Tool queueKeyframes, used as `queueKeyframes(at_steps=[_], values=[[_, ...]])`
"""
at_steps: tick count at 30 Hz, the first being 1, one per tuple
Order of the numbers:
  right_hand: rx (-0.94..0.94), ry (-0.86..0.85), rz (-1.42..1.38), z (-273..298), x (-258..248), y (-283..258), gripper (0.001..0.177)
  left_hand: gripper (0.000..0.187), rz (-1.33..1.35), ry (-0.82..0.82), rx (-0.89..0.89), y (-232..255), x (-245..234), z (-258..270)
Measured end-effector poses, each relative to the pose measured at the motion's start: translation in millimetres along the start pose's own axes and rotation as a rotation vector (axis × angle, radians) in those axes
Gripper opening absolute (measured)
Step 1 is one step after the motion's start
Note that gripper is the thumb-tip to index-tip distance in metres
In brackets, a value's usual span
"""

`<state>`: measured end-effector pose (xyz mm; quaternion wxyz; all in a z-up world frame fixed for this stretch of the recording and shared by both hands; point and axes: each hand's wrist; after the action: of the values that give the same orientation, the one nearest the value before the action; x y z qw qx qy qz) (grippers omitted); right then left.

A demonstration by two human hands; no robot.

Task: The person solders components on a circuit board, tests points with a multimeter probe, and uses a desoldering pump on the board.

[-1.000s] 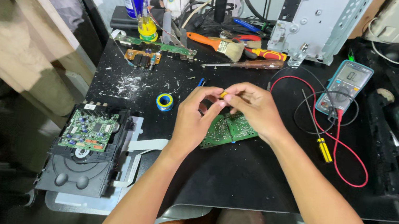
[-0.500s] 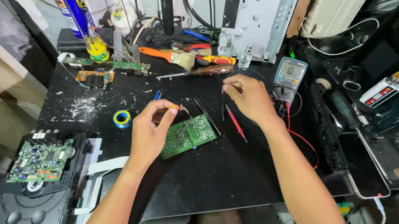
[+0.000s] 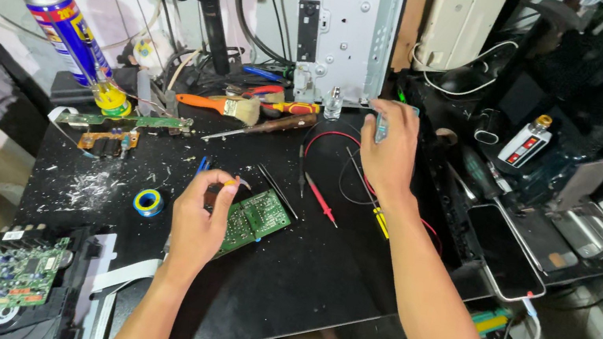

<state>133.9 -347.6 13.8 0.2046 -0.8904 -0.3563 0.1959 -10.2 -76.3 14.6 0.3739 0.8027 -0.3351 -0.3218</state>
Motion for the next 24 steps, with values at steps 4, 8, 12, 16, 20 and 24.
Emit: queueKeyframes(at_steps=[4, 8, 12, 16, 20, 24], values=[[0.01, 0.105, 0.139, 7.6, -1.8, 55.5, 0.038, 0.013, 0.023, 0.007, -0.033, 1.5, 9.7, -11.1], [0.322, 0.066, 0.162, 18.6, 7.6, 103.5, 0.055, 0.013, 0.057, -0.022, -0.034, 0.0, 21.4, -28.4], [0.754, -0.069, -0.258, 17.4, 9.9, 111.7, 0.058, 0.013, 0.075, -0.021, -0.122, -3.2, 27.6, -37.9], [0.844, -0.112, -0.254, 10.8, 5.9, 98.2, 0.054, 0.013, 0.129, 0.02, -0.127, -10.1, 28.2, -33.3], [0.921, -0.102, -0.247, 8.0, 6.5, 95.4, 0.052, 0.013, 0.054, 0.019, -0.046, -12.1, 14.8, -27.1], [0.96, -0.076, -0.218, 11.6, 10.2, 106.1, 0.051, 0.011, 0.049, 0.046, 0.005, -6.9, 4.8, -24.1]])
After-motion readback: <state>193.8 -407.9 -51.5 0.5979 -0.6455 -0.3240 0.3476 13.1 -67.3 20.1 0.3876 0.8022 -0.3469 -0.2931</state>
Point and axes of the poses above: each hand's wrist, its own z-axis away from the middle knuckle, its own x-axis out of the palm, y = z × x, and after that the axes turned 13 degrees about y, right-handed
